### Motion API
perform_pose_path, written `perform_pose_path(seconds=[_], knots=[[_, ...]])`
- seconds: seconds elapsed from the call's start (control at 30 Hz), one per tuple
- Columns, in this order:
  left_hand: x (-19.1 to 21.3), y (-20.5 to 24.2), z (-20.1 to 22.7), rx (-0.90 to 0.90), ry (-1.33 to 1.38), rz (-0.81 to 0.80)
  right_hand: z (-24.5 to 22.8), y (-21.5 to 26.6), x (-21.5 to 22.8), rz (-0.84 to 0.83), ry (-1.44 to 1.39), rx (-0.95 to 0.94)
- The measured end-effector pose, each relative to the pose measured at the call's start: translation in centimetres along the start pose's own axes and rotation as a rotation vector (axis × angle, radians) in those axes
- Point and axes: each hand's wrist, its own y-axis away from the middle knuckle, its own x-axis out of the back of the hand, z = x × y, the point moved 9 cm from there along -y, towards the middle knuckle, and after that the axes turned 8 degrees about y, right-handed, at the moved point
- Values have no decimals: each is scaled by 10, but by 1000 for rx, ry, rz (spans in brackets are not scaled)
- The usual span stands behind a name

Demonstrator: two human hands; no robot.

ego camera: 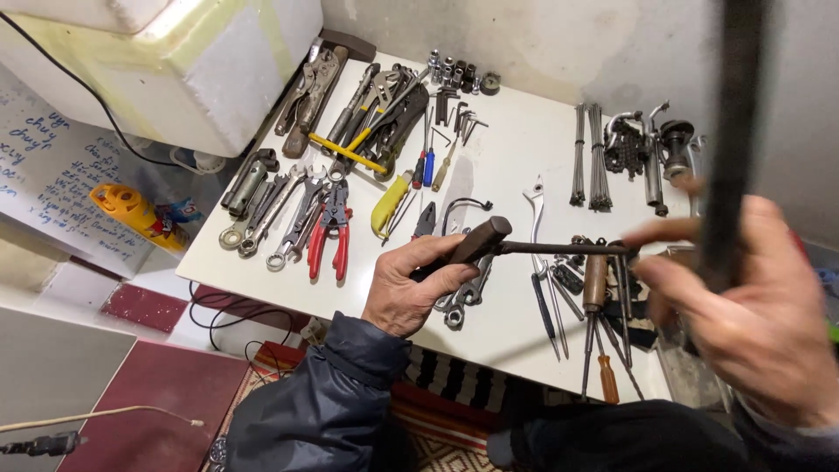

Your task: Repairing a bicycle brake component by using a hammer and punch to remove or adjust a pin on a workbench.

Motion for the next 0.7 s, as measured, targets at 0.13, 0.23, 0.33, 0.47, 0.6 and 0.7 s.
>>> perform_pose_path(seconds=[0.13,0.23,0.33,0.47,0.6,0.7], knots=[[3,-5,1,-25,-19,-4,21,22,26,88,-116,-18],[5,-6,1,-11,-32,17,64,42,1,3,-227,-333],[0,-7,-3,-13,28,-4,78,47,-39,-209,-260,-383],[-3,-2,-8,30,4,-10,69,46,-85,-190,-574,-268],[-9,5,-14,58,-25,30,53,39,-105,-90,-794,-335],[-24,9,-23,13,-22,45,66,34,-119,97,-939,-314]])
